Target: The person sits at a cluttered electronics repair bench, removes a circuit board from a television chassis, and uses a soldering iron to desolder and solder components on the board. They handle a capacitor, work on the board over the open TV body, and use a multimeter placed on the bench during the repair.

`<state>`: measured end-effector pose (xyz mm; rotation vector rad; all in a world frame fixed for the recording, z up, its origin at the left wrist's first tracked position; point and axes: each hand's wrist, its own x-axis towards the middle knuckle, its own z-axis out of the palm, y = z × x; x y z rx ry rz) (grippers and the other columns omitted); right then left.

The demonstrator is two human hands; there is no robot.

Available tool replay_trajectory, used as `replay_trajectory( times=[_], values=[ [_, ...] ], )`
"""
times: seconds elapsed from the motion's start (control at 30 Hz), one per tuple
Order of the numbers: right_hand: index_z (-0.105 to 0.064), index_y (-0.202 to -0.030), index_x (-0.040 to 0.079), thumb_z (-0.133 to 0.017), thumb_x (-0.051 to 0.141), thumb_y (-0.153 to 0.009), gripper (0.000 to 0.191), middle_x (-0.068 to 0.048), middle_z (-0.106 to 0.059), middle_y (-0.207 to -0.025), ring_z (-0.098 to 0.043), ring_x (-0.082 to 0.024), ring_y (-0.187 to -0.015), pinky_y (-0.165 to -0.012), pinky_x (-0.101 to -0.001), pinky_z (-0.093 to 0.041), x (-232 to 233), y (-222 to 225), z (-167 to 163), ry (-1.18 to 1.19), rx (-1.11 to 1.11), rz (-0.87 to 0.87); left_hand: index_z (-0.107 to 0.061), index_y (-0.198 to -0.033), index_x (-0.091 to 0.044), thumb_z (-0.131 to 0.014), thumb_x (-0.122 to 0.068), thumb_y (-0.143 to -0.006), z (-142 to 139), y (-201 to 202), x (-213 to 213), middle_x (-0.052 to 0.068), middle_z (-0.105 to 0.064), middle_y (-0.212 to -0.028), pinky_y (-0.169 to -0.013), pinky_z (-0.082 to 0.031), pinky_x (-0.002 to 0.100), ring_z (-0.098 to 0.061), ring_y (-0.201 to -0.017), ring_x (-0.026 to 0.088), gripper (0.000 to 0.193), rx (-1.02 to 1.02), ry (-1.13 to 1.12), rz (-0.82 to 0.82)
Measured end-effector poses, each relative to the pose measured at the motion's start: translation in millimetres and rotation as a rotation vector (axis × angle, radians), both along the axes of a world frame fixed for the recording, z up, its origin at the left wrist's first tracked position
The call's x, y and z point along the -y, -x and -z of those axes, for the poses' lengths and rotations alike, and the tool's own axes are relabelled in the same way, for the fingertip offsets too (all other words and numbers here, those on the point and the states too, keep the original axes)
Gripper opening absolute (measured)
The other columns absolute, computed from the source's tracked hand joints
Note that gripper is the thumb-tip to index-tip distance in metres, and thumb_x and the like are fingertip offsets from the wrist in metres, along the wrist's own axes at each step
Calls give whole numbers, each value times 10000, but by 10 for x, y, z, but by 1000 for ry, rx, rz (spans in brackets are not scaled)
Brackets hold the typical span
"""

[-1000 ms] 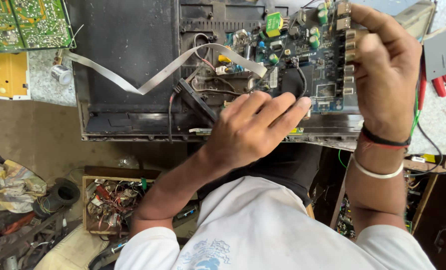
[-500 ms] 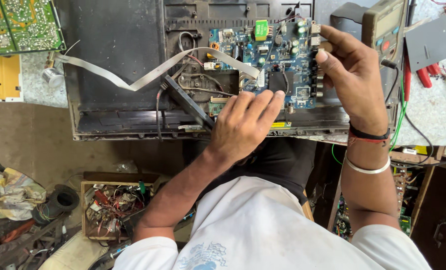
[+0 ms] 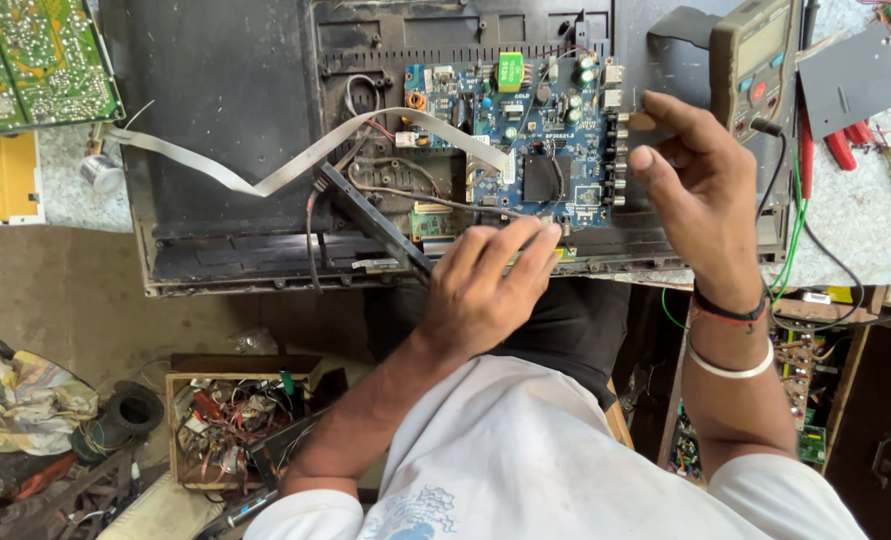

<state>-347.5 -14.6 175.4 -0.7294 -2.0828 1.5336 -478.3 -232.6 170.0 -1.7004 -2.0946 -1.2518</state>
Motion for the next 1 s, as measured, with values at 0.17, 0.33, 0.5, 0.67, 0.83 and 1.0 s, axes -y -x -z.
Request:
replay_trajectory(
  times=[0.17,0.33,0.5,0.67,0.83,1.0],
  values=[
    [-617,-1393,-56,-690,53,-1123,300,-58,-719,-1186,-591,-27,-876,-809,-182,-503,28,-181,36,-46,-28,61,-699,-1227,-69,-841,-110,-921,84,14,133,52,-665,-1172,-814,-558,350,-626,-926,220,340,29,-37,-29],
    [-683,-1300,-38,-697,86,-1126,214,-61,-738,-1063,-571,-21,-779,-696,-160,-460,96,-271,24,-34,-84,133,-716,-1193,-91,-847,-91,-914,116,185,356,42,-667,-1154,-822,-566,352,-647,-940,230,309,67,-66,-151],
    [-725,-1141,-49,-720,178,-1162,227,-46,-695,-863,-559,-36,-690,-618,-170,-405,129,-296,1,-88,-118,185,-709,-1162,-66,-830,-76,-922,76,346,551,67,-676,-1146,-831,-550,380,-671,-946,245,269,107,-97,-246],
    [-739,-1113,-49,-728,200,-1163,254,-36,-674,-821,-557,-40,-681,-601,-170,-386,170,-318,-34,-162,-98,148,-721,-1148,-67,-823,-61,-927,34,398,710,71,-683,-1125,-827,-551,382,-669,-942,257,244,108,-107,-328],
    [-739,-1099,-49,-735,224,-1162,280,-30,-662,-806,-588,-49,-704,-601,-171,-393,225,-345,-123,-188,-116,139,-722,-1144,-65,-822,-61,-927,17,457,833,75,-680,-1121,-841,-549,390,-668,-952,270,239,96,-128,-367],
    [-738,-1082,-52,-738,227,-1160,289,-25,-643,-789,-573,-49,-686,-599,-176,-388,323,-388,-191,-174,-103,137,-717,-1157,-60,-817,-63,-933,-9,428,909,89,-678,-1134,-882,-560,395,-677,-986,280,246,133,-133,-356]
  ],
)
